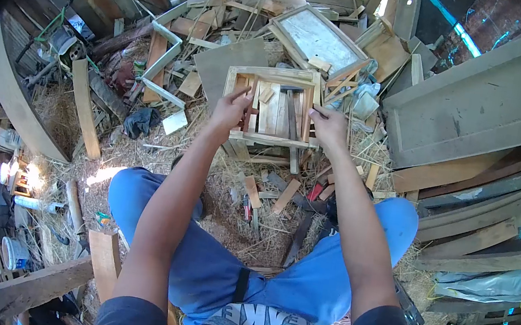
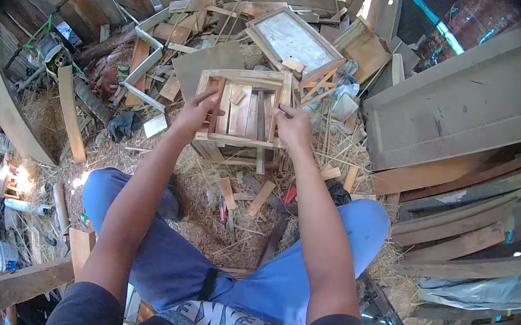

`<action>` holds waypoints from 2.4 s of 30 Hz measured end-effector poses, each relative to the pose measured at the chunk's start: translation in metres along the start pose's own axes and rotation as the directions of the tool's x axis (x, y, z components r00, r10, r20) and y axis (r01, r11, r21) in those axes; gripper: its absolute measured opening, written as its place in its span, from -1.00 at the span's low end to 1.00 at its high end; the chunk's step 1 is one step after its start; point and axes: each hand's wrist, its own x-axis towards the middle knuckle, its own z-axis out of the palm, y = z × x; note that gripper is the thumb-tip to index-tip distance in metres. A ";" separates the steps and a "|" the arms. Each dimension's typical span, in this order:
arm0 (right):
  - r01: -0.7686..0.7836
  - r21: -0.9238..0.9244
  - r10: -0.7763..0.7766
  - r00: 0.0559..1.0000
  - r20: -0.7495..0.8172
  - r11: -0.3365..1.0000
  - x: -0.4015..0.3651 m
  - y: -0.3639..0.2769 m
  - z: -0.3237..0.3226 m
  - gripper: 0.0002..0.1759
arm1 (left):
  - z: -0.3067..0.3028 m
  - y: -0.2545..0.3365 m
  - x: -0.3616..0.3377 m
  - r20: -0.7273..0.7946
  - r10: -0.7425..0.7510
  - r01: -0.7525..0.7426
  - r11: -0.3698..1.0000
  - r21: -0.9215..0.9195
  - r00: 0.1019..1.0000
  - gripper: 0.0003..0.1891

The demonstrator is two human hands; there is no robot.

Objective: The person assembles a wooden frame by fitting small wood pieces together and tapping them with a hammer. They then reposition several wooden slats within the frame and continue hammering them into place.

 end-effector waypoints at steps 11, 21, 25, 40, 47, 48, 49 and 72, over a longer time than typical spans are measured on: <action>-0.053 -0.156 0.057 0.998 0.021 0.986 0.002 0.015 0.014 -0.55 | 0.003 -0.033 0.023 0.030 -0.163 0.160 0.984 0.073 0.986 -0.48; -0.027 -0.222 0.027 1.000 -0.003 0.975 0.007 0.012 0.014 -0.56 | 0.009 -0.034 0.034 -0.167 0.062 -0.022 0.972 0.235 0.984 -0.39; 0.014 -0.198 -0.014 1.000 0.003 0.980 0.001 0.018 0.000 -0.56 | 0.007 -0.032 0.029 -0.188 0.028 0.010 0.980 0.198 0.982 -0.27; -0.127 -0.331 0.122 0.992 -0.036 0.935 -0.096 0.122 -0.053 -0.50 | 0.026 -0.116 -0.052 -0.153 0.746 -0.481 0.556 0.677 0.648 -0.60; -0.208 -0.337 0.244 0.967 0.070 0.918 -0.155 0.186 -0.024 -0.44 | 0.025 -0.202 -0.078 0.203 0.516 -0.480 0.488 0.729 0.832 -0.74; -0.218 -0.336 0.255 0.964 0.070 0.916 -0.157 0.184 -0.021 -0.44 | 0.027 -0.211 -0.078 0.195 0.448 -0.428 0.507 0.749 0.873 -0.74; -0.214 -0.358 0.269 0.956 0.113 0.909 -0.158 0.182 -0.018 -0.43 | 0.028 -0.220 -0.078 0.200 0.440 -0.427 0.508 0.748 0.875 -0.74; -0.023 -0.177 0.056 0.982 0.182 0.984 -0.092 0.183 0.080 -0.41 | 0.092 -0.258 0.055 0.100 0.239 -0.214 0.520 0.827 0.966 -0.61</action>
